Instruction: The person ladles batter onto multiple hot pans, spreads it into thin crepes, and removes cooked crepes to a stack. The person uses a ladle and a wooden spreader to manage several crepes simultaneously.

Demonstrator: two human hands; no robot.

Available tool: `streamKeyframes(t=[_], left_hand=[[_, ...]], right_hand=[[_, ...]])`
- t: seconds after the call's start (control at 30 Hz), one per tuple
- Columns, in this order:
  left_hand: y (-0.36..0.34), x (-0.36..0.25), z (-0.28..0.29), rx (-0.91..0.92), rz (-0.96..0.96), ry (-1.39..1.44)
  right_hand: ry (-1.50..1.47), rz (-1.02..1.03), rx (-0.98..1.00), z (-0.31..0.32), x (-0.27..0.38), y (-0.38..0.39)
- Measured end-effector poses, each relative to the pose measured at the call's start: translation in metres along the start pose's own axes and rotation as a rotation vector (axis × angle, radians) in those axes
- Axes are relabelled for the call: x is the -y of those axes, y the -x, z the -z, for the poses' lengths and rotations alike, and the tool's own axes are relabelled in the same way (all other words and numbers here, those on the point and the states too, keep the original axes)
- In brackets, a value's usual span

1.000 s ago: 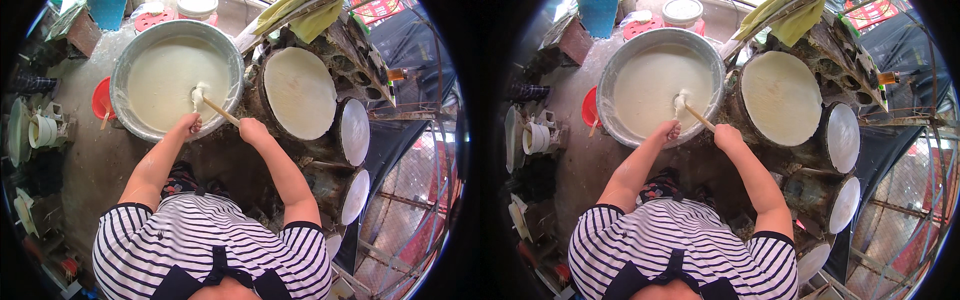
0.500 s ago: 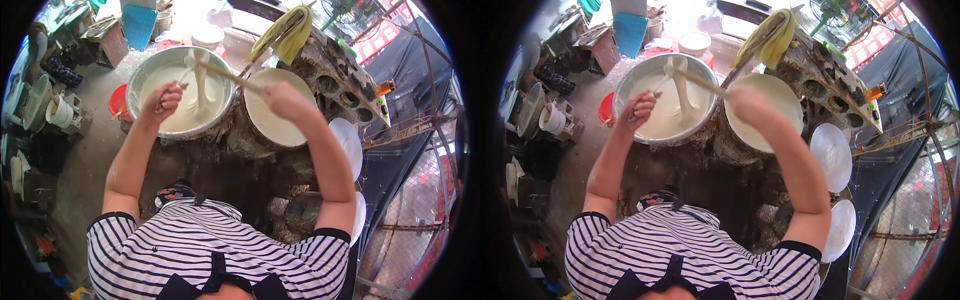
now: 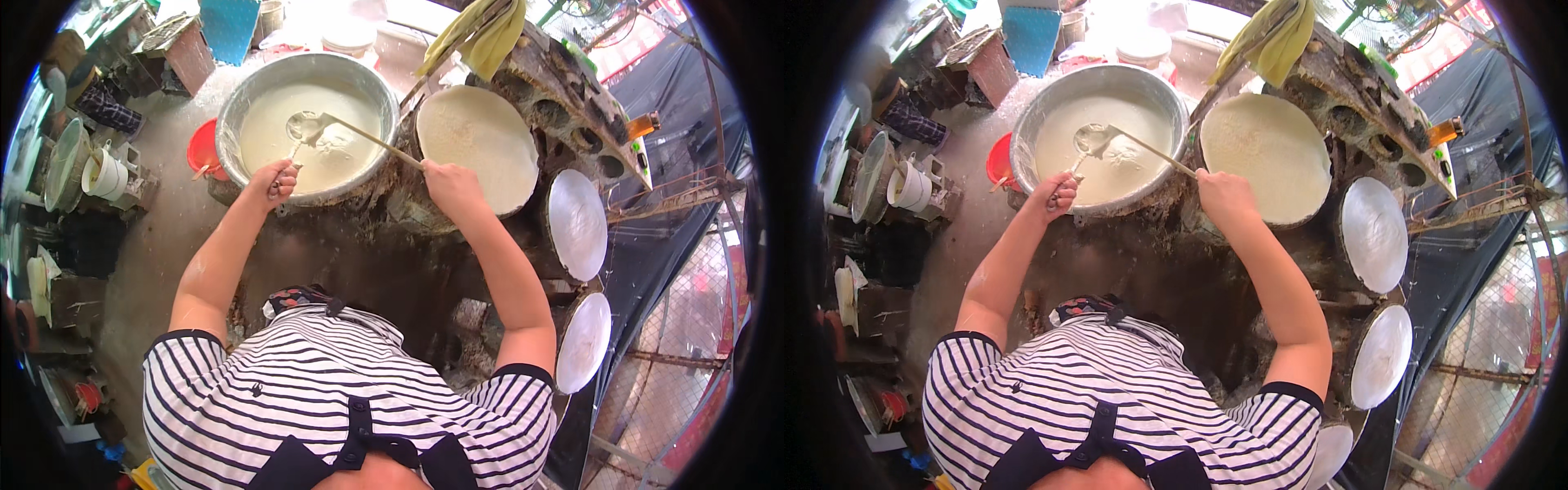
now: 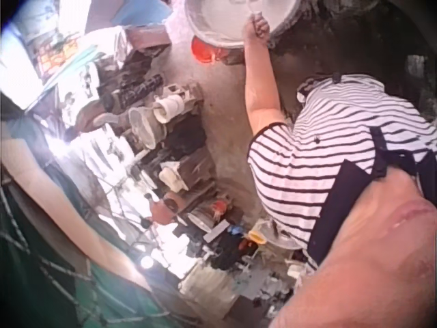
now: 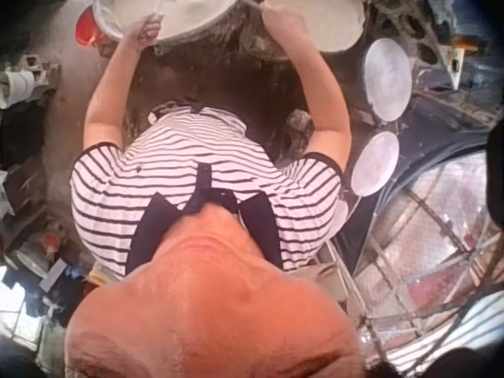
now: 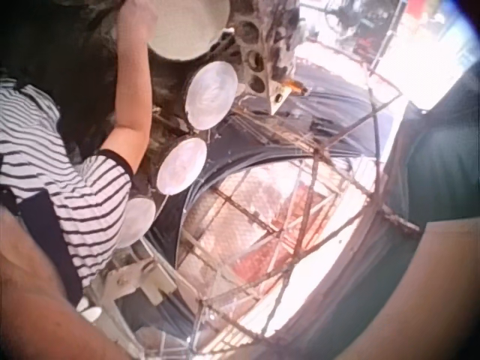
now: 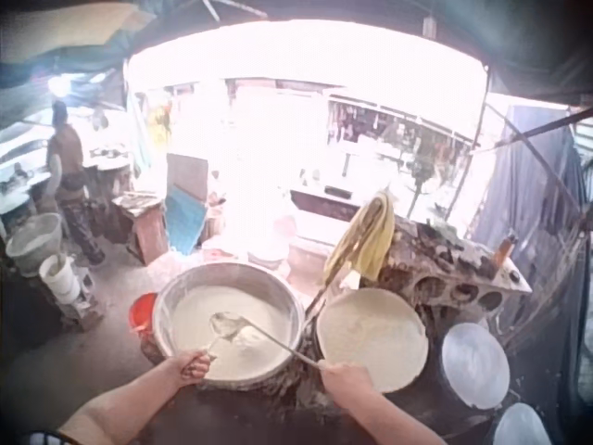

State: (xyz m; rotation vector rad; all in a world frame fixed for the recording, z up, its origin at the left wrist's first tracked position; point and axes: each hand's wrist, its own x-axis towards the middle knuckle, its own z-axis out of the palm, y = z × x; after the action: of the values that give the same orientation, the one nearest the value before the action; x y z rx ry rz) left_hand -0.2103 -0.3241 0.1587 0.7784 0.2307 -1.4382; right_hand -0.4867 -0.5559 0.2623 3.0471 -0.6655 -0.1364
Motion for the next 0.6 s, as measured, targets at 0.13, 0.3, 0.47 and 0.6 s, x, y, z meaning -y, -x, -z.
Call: streamKeyframes(t=[0.13, 0.3, 0.47, 0.6], left_hand=[[-0.040, 0.019, 0.018, -0.342, -0.017, -0.371], [-0.105, 0.021, 0.065, -0.465, 0.072, -0.656], [-0.137, 0.033, 0.062, -0.508, 0.152, -0.774], [-0.141, 0.028, 0.060, -0.382, 0.267, -0.472]], right_hand=[[-0.056, -0.099, 0.170, -0.033, 0.030, -0.030], [-0.078, -0.172, 0.359, -0.067, 0.048, -0.074], [-0.168, -0.217, 0.403, -0.099, 0.062, -0.092], [-0.309, -0.248, 0.391, -0.109, 0.067, -0.080]])
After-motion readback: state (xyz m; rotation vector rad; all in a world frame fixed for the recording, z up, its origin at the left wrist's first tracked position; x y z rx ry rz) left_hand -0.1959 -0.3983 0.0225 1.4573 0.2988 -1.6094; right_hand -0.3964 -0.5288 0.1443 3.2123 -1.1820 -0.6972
